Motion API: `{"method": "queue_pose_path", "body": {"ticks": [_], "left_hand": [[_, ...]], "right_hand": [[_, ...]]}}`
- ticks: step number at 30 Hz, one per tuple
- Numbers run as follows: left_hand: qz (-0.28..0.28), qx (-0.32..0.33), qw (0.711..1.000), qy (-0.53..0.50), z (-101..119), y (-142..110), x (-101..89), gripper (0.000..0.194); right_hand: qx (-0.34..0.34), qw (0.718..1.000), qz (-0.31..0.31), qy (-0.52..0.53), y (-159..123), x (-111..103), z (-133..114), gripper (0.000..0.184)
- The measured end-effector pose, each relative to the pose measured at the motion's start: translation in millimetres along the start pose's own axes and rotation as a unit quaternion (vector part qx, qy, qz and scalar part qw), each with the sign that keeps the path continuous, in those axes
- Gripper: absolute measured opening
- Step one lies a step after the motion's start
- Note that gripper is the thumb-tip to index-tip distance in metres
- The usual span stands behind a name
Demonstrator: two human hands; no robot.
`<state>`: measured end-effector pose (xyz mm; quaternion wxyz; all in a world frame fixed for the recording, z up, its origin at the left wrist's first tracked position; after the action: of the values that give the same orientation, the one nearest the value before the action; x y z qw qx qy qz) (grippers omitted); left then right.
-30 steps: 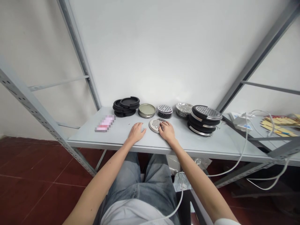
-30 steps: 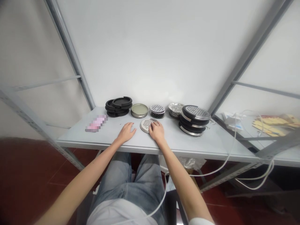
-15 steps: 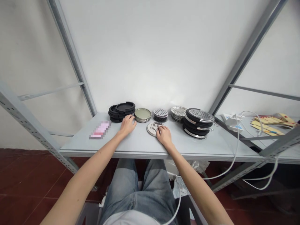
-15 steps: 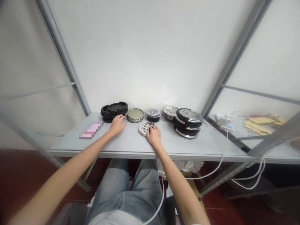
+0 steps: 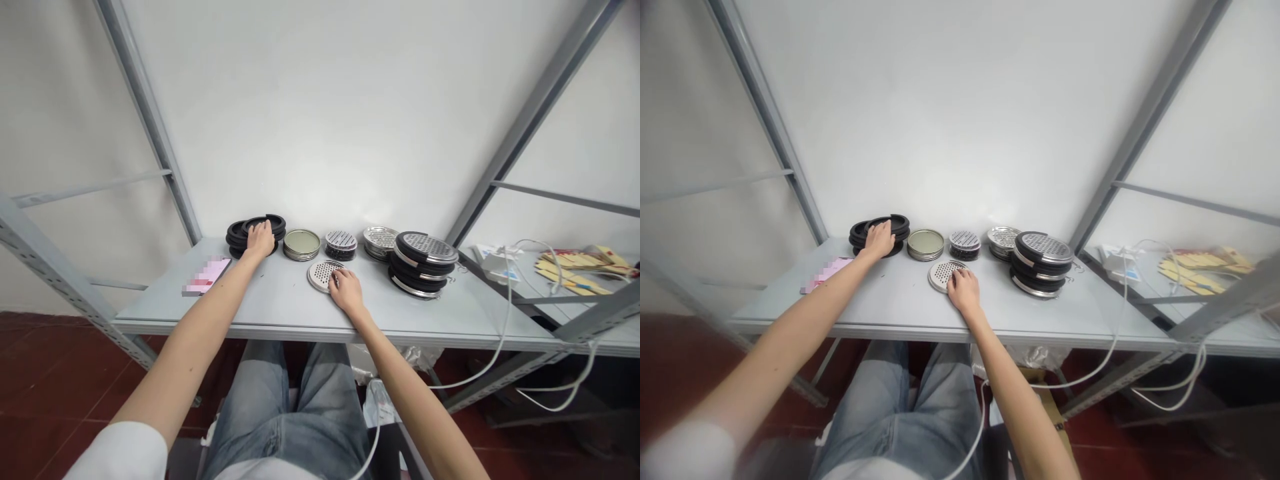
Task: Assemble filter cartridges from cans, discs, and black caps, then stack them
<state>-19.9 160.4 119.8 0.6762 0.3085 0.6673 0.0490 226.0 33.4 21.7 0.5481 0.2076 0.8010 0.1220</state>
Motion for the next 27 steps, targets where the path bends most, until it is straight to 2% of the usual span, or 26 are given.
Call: {"method": "queue_pose_path", "body": {"ticks": [4, 6, 19, 27], "left_hand": [[-0.063, -0.011, 0.998, 0.014, -6, 7, 3.9, 0.035], [-0.077, -0.002, 0.997, 0.016, -7, 7, 5.8, 0.031], [-0.06, -0.033, 0.998, -0.013, -8, 11, 9.8, 0.027], [-0.049, 0.001, 0.999, -0.005, -6, 15, 8.6, 0.024]], "right_hand": [[0.003, 1.0, 0.001, 0.007, 0, -1, 0, 0.029], [0.002, 1.0, 0.003, 0.009, 0, -2, 0, 0.029], [0.004, 1.0, 0.001, 0.013, 0, -4, -1, 0.028], [0.002, 1.0, 0.006, 0.009, 0, -3, 0, 0.028]]}}
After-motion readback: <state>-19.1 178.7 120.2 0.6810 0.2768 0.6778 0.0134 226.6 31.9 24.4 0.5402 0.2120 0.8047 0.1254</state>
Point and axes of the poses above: each hand's wrist, its own y-axis towards the middle knuckle, its own x-axis out of the palm, z = x × y, the point moved 5 cm from there along y, towards the middle knuckle, and after that the axes turned 11 degrees about x, right-handed, at the moved point
